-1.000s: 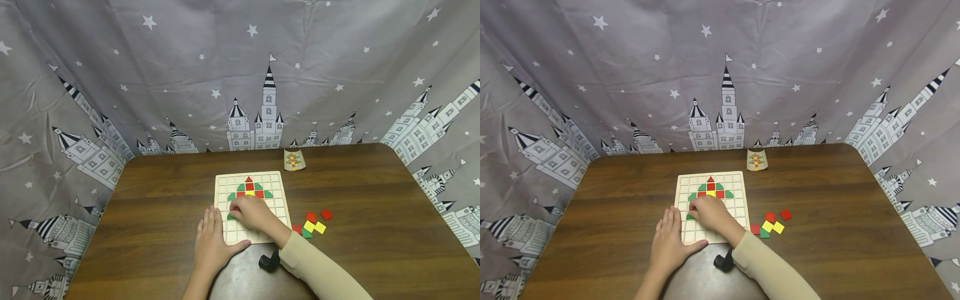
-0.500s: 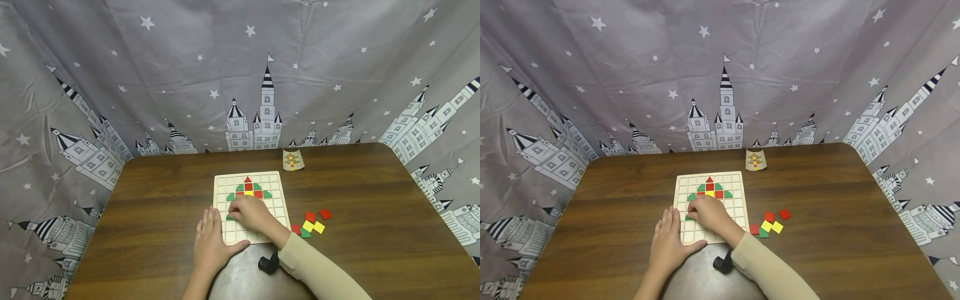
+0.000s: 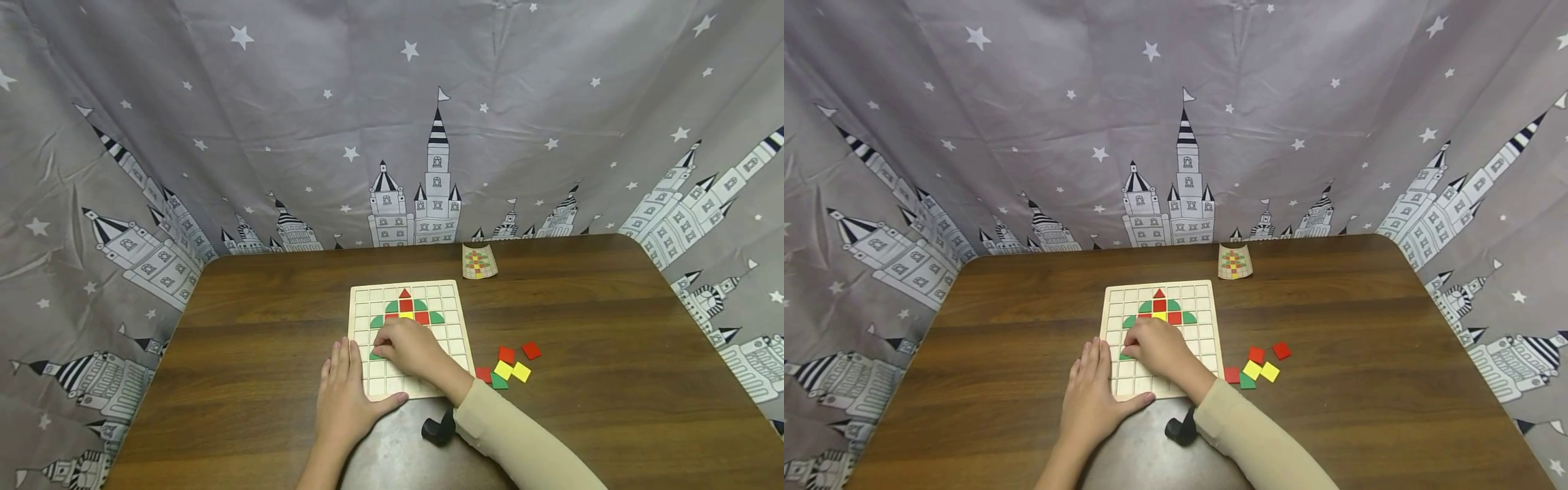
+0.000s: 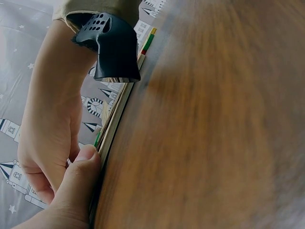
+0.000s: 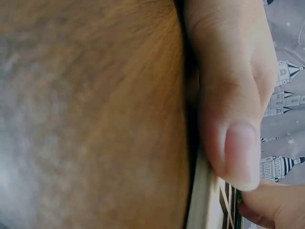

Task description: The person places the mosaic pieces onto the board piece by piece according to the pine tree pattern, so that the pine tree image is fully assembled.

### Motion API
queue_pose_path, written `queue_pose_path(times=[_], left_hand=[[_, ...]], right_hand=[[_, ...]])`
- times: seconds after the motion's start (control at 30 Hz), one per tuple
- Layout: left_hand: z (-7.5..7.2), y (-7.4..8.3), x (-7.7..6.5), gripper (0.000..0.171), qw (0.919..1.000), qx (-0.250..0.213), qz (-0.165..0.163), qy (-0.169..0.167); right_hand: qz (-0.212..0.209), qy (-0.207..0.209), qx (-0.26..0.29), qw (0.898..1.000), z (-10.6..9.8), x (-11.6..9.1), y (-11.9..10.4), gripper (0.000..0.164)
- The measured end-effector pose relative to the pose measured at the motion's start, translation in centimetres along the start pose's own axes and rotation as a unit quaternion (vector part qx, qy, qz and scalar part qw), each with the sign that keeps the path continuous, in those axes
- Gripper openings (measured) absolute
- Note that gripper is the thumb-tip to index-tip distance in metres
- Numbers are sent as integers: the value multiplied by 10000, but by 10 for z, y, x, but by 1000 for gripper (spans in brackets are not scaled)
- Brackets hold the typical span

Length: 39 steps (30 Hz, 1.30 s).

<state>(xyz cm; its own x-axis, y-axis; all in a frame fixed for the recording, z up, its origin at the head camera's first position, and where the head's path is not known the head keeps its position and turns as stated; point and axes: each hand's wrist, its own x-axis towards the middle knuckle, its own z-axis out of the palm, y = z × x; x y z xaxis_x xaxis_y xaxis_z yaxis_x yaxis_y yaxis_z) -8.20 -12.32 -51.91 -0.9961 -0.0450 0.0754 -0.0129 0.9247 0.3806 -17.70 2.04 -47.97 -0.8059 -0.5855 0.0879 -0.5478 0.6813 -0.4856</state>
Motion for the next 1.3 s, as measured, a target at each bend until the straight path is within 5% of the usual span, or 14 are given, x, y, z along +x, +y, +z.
queue_pose_path(times=[1.3], left_hand=[[3, -2, 0, 138, 10000, 61, 37, 1]], right_hand=[[-466, -132, -237, 9985, -10, -12, -1, 8]])
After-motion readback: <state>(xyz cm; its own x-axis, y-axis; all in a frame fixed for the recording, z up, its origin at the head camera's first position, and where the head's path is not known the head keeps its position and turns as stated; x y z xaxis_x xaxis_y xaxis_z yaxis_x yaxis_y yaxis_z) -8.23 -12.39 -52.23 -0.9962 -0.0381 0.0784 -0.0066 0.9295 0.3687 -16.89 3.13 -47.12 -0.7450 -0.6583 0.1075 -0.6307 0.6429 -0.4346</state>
